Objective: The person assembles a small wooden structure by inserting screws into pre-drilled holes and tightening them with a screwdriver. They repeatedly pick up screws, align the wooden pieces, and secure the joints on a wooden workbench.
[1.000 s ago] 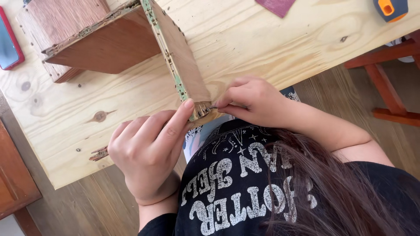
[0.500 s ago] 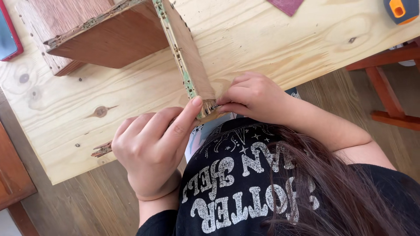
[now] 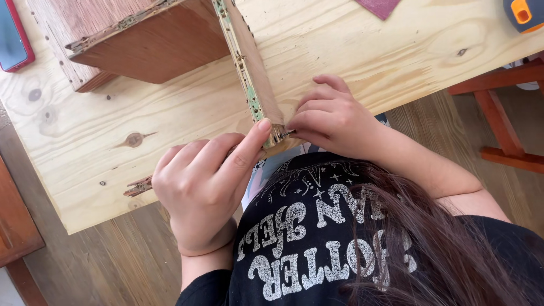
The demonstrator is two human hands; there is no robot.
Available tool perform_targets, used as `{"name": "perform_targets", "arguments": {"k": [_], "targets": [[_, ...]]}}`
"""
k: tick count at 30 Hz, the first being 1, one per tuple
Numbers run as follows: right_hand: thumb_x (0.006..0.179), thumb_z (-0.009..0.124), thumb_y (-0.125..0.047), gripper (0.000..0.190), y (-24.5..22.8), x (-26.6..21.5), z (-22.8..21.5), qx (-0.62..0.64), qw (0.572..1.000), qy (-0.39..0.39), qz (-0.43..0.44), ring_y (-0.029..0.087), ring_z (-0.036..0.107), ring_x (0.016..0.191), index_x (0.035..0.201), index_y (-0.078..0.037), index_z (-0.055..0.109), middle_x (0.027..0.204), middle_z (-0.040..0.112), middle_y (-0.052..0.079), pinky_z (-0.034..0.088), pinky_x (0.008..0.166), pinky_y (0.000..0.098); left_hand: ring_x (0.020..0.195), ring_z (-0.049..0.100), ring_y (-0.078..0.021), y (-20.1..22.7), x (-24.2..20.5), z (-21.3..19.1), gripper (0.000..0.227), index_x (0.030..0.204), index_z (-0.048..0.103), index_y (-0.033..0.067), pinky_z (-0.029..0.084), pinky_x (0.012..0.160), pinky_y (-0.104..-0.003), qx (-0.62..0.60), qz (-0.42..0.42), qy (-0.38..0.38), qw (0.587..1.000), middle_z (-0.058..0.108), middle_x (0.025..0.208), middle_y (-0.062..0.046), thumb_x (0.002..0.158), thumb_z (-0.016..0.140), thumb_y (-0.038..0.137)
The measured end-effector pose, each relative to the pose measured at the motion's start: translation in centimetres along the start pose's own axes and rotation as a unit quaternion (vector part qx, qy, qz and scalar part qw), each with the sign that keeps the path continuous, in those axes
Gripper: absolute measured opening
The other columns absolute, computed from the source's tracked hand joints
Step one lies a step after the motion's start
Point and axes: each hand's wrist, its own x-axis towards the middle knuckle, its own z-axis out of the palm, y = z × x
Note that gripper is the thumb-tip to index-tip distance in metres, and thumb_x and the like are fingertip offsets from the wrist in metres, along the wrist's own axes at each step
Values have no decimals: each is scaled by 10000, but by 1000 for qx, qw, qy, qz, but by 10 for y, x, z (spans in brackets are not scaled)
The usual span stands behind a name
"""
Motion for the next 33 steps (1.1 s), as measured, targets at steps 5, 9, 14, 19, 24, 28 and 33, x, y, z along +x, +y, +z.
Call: {"name": "perform_targets", "arguments": {"k": [5, 9, 14, 19, 24, 28, 33], "targets": [[1022, 722, -247, 119, 0, 0, 0, -6, 1000, 17, -16, 210, 621, 921, 993, -133, 741, 901, 674, 2, 360, 1103, 492, 609, 527, -158, -1, 0, -1, 270, 1206, 783, 277, 368, 547, -321, -3, 1, -1, 1000, 688, 858, 72, 1080, 651, 77], [1054, 649, -298, 190, -2, 3, 2, -34, 999, -4, -24, 221, 638, 974, 1001, -126, 710, 905, 670, 11, 344, 1104, 500, 615, 533, -165, -1, 1, -2, 212, 1190, 787, 260, 383, 550, -329, -12, 2, -5, 1000, 689, 860, 67, 1073, 694, 109], [1071, 599, -299, 236, -5, 4, 5, -56, 998, -35, -14, 243, 624, 1051, 927, -123, 665, 909, 657, 18, 314, 1131, 513, 602, 515, -153, -1, 1, -1, 149, 1188, 776, 276, 361, 548, -315, 0, -3, 1, 1000, 688, 844, 87, 1081, 750, 176], [1069, 523, -468, 356, -8, 6, 5, -69, 997, -23, 12, 244, 607, 1124, 995, -157, 679, 1012, 647, 4, 230, 1148, 526, 602, 527, -149, -1, 1, -3, 146, 1195, 770, 277, 368, 550, -313, -3, 0, 0, 1000, 694, 846, 89, 1083, 753, 186], [972, 722, -444, 494, 16, -18, -23, -21, 994, 84, 68, 362, 599, 1212, 1211, -22, 631, 1205, 649, 178, 225, 1191, 535, 606, 522, -156, -1, 0, -2, 183, 1202, 778, 276, 347, 548, -318, -4, 2, -2, 1000, 691, 862, 75, 1075, 742, 149], [1154, 963, -111, 791, 61, -73, -71, -180, 897, 263, 305, 378, 293, 1478, 1549, -34, 282, 1529, 308, 217, 219, 1284, 524, 625, 526, -153, -2, -3, -1, 174, 1229, 760, 274, 349, 557, -315, -14, -2, -1, 1000, 690, 876, 75, 1086, 728, 180], [1193, 915, -138, 411, 104, -131, -124, -303, 840, 234, 384, 333, 675, 936, 1281, 64, 568, 1101, 651, 227, 527, 822, 423, 603, 500, -137, -2, -1, -1, 173, 1196, 781, 282, 350, 552, -297, -7, -1, 16, 1000, 669, 828, 79, 1064, 794, 171]]}}
